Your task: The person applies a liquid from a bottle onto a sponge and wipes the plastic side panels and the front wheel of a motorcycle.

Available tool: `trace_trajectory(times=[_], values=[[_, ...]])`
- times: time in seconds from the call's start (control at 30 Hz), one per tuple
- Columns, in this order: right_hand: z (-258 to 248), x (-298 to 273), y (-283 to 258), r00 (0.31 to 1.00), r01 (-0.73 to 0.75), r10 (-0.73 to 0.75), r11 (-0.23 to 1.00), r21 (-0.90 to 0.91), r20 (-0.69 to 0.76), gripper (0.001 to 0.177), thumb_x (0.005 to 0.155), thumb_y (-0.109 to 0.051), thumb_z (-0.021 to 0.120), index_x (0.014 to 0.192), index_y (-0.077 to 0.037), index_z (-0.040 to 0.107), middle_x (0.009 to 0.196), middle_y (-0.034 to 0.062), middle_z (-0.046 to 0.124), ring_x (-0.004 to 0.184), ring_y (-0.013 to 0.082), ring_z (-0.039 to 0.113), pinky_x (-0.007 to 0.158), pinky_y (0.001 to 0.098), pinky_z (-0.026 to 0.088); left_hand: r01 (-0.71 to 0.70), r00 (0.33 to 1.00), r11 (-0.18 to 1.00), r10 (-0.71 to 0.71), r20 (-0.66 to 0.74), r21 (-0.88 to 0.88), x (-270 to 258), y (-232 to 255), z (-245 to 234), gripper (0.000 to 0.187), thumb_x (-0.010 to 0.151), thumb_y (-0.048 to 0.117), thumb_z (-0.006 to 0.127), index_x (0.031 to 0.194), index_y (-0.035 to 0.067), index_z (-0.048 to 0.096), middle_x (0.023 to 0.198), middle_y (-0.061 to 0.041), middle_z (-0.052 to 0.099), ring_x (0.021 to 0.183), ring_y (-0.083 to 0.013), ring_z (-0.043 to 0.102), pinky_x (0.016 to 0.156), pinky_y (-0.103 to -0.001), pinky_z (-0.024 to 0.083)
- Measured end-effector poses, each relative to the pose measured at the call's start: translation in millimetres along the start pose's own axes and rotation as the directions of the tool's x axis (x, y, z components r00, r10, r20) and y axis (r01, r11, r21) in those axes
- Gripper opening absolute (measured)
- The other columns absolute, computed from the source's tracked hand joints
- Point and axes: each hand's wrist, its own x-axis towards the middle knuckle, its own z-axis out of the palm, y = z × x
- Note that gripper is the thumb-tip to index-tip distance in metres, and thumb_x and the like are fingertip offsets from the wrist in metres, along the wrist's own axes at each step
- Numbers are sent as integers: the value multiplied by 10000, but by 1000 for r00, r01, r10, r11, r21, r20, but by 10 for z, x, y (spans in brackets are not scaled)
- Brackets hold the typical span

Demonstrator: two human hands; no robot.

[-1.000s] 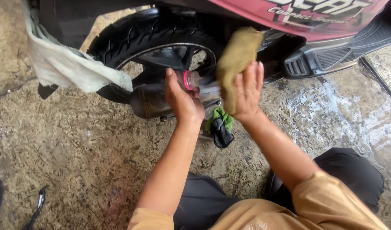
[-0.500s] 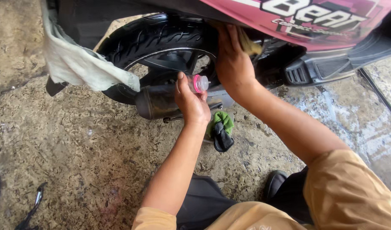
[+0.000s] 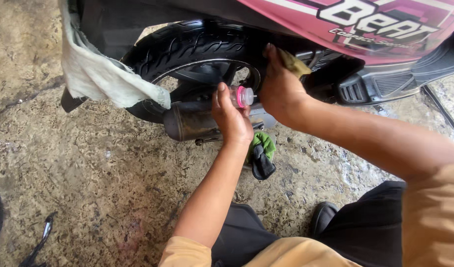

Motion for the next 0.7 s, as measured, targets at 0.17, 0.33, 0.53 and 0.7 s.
trace_trajectory(times=[0.17,0.33,0.53,0.7], values=[[270,-24,233,637,-288,201,958,12,-744,601,995,-301,549,1475,49,634,1576,255,501,1475,390,424,1294,543,120,132,981,986,-144,-127,-98,92,12,81,353,937,499,588,1001,154,550,828,15,578,665,-93,514,554,-259,372],[578,334,191,792,-290,461,860,419,-400,558,1020,-190,538,1471,138,531,1374,298,586,1221,417,573,1103,553,387,154,981,975,-170,-93,-159,60,142,-68,450,945,579,599,933,138,510,772,-4,543,603,-116,439,522,-259,328],[312,122,-60,604,-276,658,702,656,-449,553,1002,-216,510,1460,92,531,1348,280,589,1206,412,564,1075,519,405,36,974,992,-61,-218,-117,90,352,-204,465,917,585,609,923,128,528,777,-13,577,596,-118,446,511,-258,349],[444,247,230,818,-108,482,665,739,-314,562,1057,-196,428,1524,116,462,1483,306,509,1389,451,466,1146,552,321,0,993,994,-12,-117,-105,162,354,-226,486,925,584,647,955,112,537,833,-27,590,620,-109,474,515,-246,352]])
